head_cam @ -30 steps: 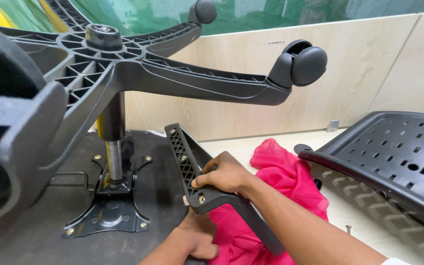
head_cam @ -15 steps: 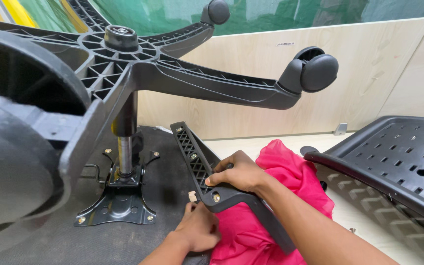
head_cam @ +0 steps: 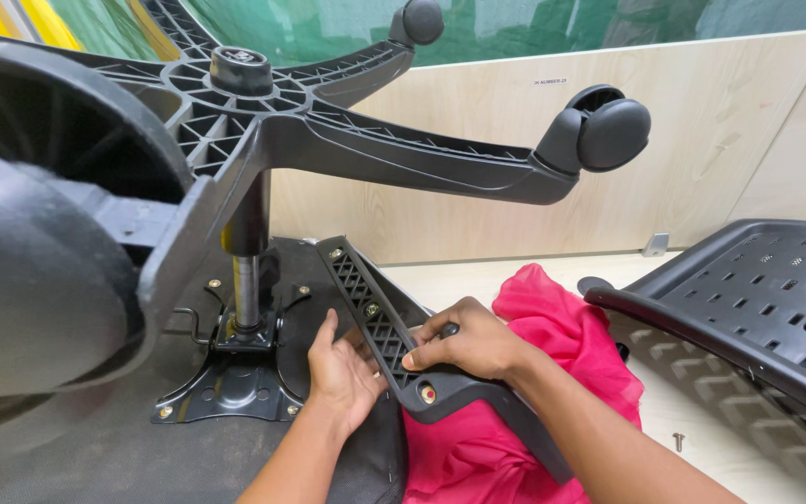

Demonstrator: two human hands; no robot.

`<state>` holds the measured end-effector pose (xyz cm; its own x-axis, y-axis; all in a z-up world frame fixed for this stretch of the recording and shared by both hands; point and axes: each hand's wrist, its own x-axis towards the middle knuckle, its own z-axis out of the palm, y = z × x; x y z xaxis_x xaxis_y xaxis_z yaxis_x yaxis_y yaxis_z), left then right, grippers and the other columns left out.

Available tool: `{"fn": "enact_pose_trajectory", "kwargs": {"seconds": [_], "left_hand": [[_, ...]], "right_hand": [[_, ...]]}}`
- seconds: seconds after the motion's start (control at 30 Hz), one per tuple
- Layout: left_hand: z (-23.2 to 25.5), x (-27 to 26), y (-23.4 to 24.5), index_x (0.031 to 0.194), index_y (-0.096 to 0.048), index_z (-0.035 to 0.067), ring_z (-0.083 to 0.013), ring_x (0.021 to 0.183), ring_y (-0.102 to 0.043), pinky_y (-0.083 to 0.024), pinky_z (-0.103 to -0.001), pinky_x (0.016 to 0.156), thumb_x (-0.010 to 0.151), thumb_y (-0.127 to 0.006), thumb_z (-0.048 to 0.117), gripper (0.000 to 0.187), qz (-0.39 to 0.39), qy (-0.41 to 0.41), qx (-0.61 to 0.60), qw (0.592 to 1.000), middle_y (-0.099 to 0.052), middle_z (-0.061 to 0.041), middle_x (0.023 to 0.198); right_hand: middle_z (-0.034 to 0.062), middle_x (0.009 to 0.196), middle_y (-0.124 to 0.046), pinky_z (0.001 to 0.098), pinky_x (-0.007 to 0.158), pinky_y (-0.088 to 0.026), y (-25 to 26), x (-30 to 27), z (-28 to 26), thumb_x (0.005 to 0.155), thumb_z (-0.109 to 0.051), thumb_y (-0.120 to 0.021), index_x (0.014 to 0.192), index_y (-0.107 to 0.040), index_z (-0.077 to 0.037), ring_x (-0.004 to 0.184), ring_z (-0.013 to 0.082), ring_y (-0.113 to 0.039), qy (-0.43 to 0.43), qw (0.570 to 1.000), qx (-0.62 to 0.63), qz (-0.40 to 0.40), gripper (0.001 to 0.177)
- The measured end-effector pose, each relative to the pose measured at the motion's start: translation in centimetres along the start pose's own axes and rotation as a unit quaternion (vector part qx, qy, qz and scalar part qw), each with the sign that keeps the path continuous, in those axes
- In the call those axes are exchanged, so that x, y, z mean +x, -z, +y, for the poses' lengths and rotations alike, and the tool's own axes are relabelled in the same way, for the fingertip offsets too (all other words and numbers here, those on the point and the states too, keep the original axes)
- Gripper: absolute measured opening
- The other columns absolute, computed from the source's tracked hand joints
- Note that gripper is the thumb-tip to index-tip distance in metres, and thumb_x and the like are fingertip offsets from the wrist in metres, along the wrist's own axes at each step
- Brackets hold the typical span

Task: The person uses a screwdriver to tighten screws on the underside of an office chair, securing the base to the seat. The person then removes the screwdriver and sets it aside.

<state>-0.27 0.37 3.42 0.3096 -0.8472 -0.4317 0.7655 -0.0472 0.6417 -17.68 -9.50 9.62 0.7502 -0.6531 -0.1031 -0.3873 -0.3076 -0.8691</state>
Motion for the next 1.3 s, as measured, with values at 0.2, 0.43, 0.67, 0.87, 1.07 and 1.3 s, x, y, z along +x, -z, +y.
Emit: {"fn": "enact_pose_trajectory", "kwargs": {"seconds": [0.2,0.43,0.67,0.87,1.07,1.3], "left_hand": [[0.2,0.1,-2.4,0.115,-0.059,0.002,-0.0324,0.096,-0.067,-0.056,-0.051,0.091,0.102,-0.035,0.052,0.057,-0.038,-0.051,-0.023,0.998,-0.069,-0.018,0.103],[-0.4,2.4,-2.9,0.092,-0.060,0.003,-0.0253,0.068,-0.064,-0.057,-0.041,0.066,0.106,-0.043,0.047,0.050,0.055,-0.039,-0.051,0.996,-0.064,-0.011,0.080],[0.7,2.0,-3.5,0.090,-0.055,0.004,-0.0223,0.059,-0.056,-0.049,-0.036,0.051,0.106,-0.041,0.050,0.051,0.034,-0.048,-0.032,0.998,-0.057,-0.009,0.073],[4.2,0.3,-4.9,0.100,-0.055,0.008,-0.0189,0.059,-0.055,-0.051,-0.034,0.053,0.107,-0.042,0.046,0.041,-0.004,-0.097,-0.076,0.992,-0.058,-0.007,0.074],[5.7,-2.1,-5.8,0.097,-0.054,0.005,-0.0187,0.057,-0.055,-0.052,-0.035,0.052,0.106,-0.042,0.044,0.041,-0.027,-0.134,-0.032,0.990,-0.058,-0.007,0.074],[5.4,-3.6,-4.2,0.093,-0.053,0.007,-0.0176,0.055,-0.054,-0.051,-0.034,0.051,0.107,-0.043,0.043,0.039,-0.012,-0.153,0.014,0.988,-0.057,-0.006,0.072]], "right_hand": [[0.0098,0.081,-0.077,0.0271,0.072,-0.053,-0.3,0.2,0.2,0.065,-0.027,-0.088,0.088,-0.083,-0.001,0.074,0.0162,-0.070,0.001,1.000,0.002,-0.009,0.034],[0.0080,0.096,-0.070,0.0313,0.068,-0.051,2.7,0.0,3.8,0.071,0.001,-0.058,0.113,-0.065,0.002,0.081,0.0187,-0.064,0.018,0.985,0.116,0.123,0.042],[0.0077,0.108,-0.071,0.0269,0.087,-0.055,7.3,-3.1,8.8,0.088,-0.007,-0.071,0.118,-0.057,-0.004,0.098,0.0141,-0.067,0.056,0.898,0.215,0.379,0.033],[0.0076,0.105,-0.077,0.0292,0.084,-0.054,5.0,-7.2,11.7,0.091,-0.021,-0.079,0.116,-0.059,-0.002,0.093,0.0120,-0.070,-0.045,0.824,0.108,0.555,0.037],[0.0136,0.096,-0.078,0.0374,0.081,-0.055,0.5,-10.7,13.2,0.077,-0.032,-0.091,0.108,-0.065,-0.002,0.086,0.0221,-0.072,-0.255,0.816,0.007,0.518,0.050],[0.0180,0.100,-0.077,0.0424,0.089,-0.056,-3.7,-10.9,17.1,0.076,-0.023,-0.087,0.109,-0.066,-0.007,0.095,0.0327,-0.075,-0.265,0.870,-0.096,0.405,0.043]]}}
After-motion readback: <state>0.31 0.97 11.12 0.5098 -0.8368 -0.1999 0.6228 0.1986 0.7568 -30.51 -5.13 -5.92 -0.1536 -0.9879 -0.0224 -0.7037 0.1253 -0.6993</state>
